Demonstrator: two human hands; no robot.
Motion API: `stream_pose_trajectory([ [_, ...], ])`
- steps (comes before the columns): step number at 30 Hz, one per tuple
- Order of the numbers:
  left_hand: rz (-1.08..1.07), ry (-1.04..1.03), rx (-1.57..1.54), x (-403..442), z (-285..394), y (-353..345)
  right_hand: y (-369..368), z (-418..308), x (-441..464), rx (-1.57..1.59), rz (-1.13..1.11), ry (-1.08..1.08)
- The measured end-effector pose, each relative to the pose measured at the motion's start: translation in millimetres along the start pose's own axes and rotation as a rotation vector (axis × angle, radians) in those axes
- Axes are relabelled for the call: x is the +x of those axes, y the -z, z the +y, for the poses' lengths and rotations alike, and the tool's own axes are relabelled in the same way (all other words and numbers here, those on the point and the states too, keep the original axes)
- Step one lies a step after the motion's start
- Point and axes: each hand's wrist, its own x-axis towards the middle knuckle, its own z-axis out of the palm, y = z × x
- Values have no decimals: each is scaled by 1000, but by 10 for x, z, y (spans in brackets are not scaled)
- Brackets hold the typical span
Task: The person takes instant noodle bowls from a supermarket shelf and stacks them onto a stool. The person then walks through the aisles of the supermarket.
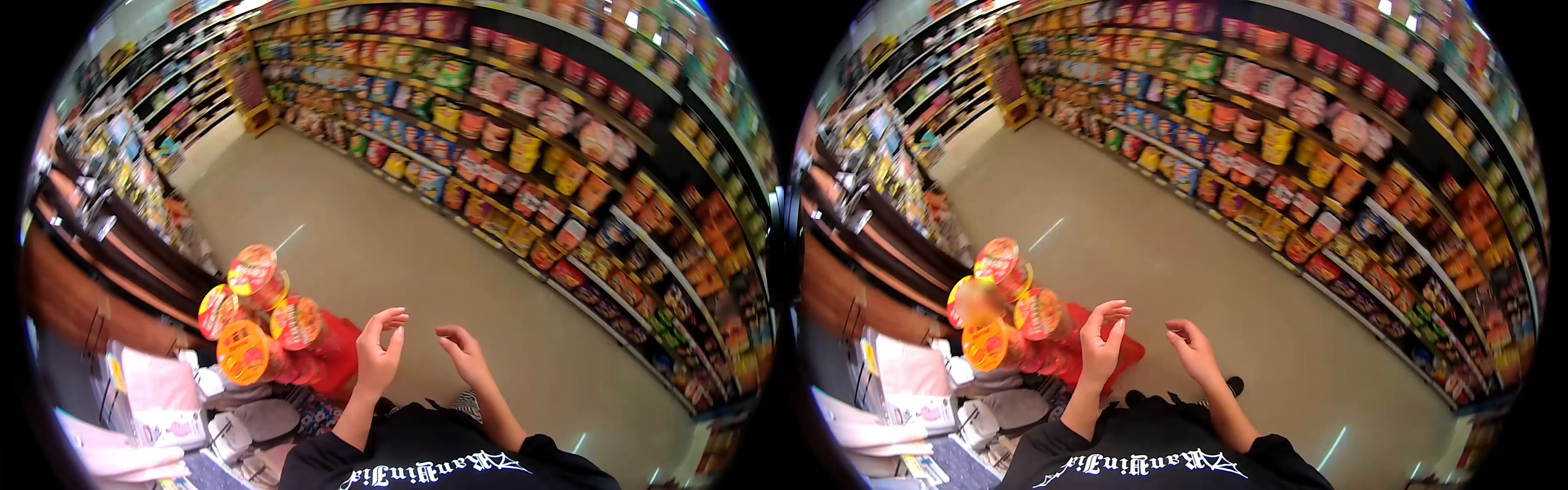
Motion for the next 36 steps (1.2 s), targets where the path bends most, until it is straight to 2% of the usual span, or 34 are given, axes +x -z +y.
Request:
stream_pose_trajectory([
  [4,-156,-13,-141,27,97,-913,897,18,-268,-45,190,24],
  [6,-224,70,-303,-10,140,-1425,1386,-45,-433,-83,274,20],
  [11,-475,116,-431,-152,223,-2691,2622,-106,-904,-99,562,53],
  [14,-628,127,-472,-306,352,-3343,3124,-167,-1273,-69,735,47],
  [19,-823,122,-533,-570,562,-4193,3680,-33,-1907,-6,919,18],
  [24,-1142,178,-411,-827,646,-4788,3915,164,-2327,112,1146,-2],
  [30,-1319,207,-429,-1029,671,-5514,4176,426,-2537,248,1281,-58],
  [33,-1380,149,-471,-989,688,-5926,4474,385,-2515,196,1359,-51],
  [36,-1409,95,-526,-861,726,-6377,4851,307,-2367,180,1435,37],
])
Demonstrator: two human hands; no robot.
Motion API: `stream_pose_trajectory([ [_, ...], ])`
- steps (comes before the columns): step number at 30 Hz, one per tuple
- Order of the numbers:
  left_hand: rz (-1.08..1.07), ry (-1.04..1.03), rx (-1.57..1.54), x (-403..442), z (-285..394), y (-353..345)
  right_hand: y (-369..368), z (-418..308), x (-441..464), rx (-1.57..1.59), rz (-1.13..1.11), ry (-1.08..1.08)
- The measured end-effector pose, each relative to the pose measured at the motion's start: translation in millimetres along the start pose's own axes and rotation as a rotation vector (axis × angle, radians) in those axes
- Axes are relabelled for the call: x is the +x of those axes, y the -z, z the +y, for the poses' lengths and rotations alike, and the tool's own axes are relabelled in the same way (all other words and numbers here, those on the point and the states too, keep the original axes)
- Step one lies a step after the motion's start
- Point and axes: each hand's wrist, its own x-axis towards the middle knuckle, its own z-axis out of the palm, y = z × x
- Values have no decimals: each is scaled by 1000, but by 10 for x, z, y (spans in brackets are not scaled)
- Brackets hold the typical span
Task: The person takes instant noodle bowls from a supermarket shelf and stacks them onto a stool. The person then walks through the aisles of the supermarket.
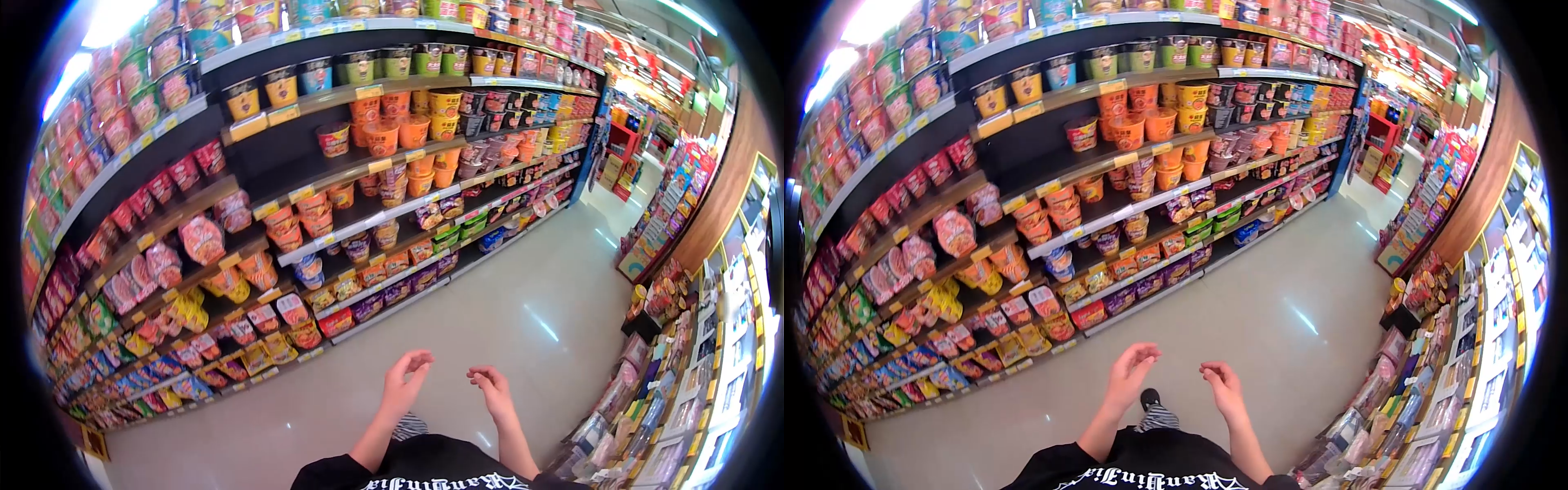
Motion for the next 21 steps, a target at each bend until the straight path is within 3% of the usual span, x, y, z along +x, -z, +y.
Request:
stream_pose_trajectory([
  [11,-85,-195,132,1588,324,434,-425,-654,1417,66,111,233],
  [21,-114,-33,189,2355,-144,613,-603,-290,2258,51,84,13],
])
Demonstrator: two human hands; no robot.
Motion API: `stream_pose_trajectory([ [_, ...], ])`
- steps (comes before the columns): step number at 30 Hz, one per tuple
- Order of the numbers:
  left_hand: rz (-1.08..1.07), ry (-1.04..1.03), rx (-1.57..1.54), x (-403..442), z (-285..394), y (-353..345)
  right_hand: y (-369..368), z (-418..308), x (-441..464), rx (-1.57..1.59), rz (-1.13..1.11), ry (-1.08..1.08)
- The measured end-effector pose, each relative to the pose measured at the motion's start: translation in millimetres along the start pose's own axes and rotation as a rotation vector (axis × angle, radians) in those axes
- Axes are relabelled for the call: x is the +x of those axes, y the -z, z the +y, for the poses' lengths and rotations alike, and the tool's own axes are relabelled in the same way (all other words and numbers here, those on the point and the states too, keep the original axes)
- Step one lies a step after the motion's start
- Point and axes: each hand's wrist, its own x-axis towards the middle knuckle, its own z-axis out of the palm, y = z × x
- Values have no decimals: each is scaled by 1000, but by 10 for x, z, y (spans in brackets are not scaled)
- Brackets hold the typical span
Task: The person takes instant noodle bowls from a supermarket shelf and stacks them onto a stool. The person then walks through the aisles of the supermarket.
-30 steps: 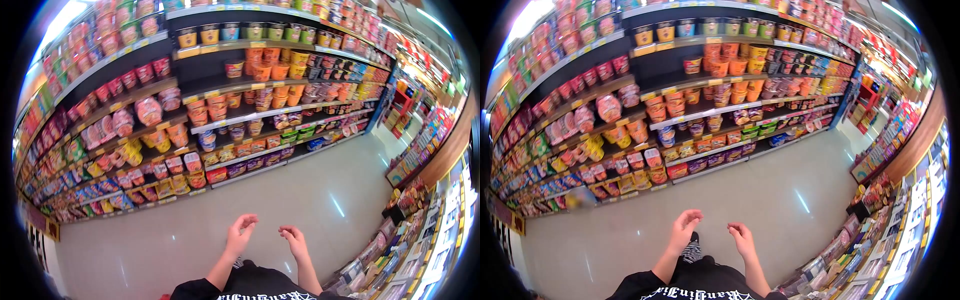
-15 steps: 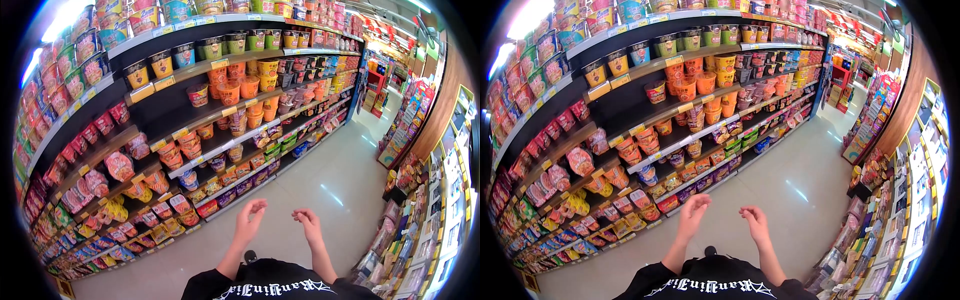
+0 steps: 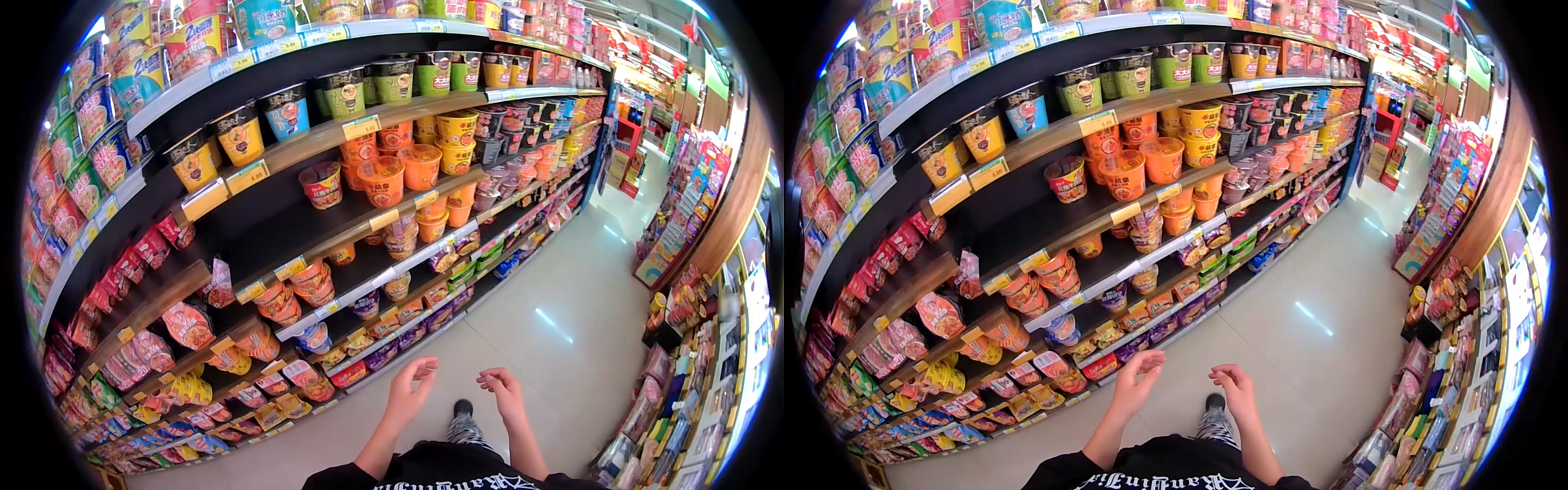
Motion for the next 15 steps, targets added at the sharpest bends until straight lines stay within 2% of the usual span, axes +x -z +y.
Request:
stream_pose_trajectory([
  [8,162,13,25,984,-244,56,-139,-79,1358,21,-169,42],
  [10,227,-7,7,1313,-162,44,-127,-250,1758,15,-235,57],
  [12,282,-65,-45,1627,-193,67,-130,-430,2132,20,-310,179],
  [15,371,-91,-14,2084,-213,68,-83,-732,2602,35,-326,200],
])
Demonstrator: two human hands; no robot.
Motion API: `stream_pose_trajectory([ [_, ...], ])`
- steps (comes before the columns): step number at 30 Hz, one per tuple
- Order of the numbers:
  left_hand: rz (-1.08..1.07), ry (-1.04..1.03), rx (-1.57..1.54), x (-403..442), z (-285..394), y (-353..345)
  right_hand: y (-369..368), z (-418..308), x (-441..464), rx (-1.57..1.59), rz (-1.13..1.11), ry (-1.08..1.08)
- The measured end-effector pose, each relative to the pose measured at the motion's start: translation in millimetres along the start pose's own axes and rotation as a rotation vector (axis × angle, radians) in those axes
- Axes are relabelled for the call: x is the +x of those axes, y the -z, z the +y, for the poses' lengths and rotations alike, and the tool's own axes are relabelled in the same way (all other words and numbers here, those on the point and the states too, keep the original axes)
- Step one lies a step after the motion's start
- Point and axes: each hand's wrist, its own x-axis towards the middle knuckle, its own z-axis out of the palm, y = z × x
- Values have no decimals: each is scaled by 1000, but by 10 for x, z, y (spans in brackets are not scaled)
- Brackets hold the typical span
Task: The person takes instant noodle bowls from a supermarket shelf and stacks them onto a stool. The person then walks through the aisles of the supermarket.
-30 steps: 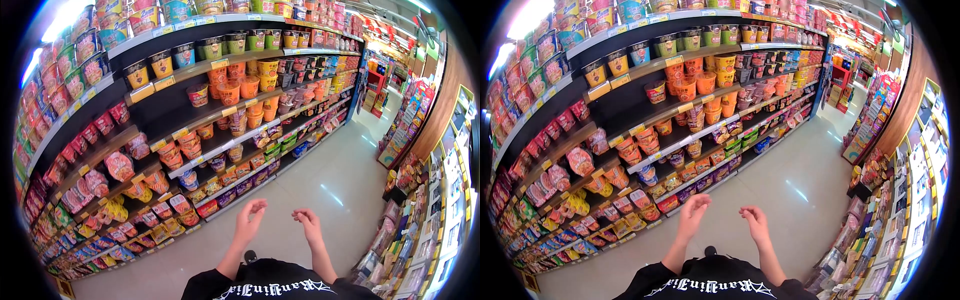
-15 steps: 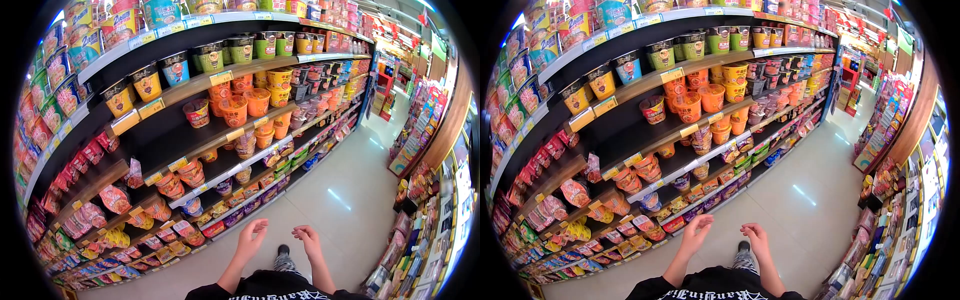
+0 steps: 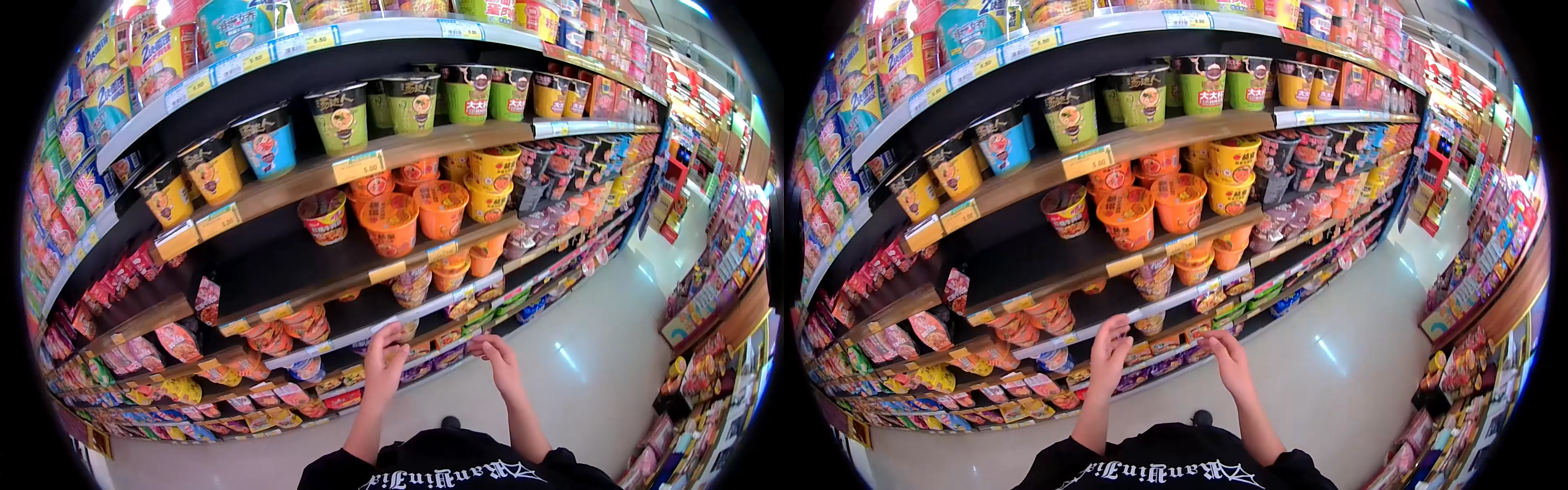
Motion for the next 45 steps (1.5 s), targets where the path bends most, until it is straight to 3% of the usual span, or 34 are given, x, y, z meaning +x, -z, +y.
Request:
stream_pose_trajectory([
  [5,101,31,-51,421,-9,-179,246,-169,523,-37,-121,-52],
  [8,126,158,-186,658,-34,-168,321,-166,815,-20,-209,-97],
  [16,111,61,-284,1766,184,44,133,-408,1801,79,-356,117],
  [20,124,21,-366,2362,202,178,-142,-426,2432,185,-435,124],
  [28,216,116,-341,3209,163,501,-709,-556,3676,454,-560,-95],
  [30,236,119,-316,3343,153,529,-793,-470,3888,503,-596,-94],
  [32,257,123,-291,3461,146,531,-924,-508,3978,524,-468,-78],
  [37,319,124,-209,3607,152,473,-1034,-389,4195,480,-372,-258],
  [45,514,111,-26,3282,252,227,-857,-642,4106,242,-574,-225],
])
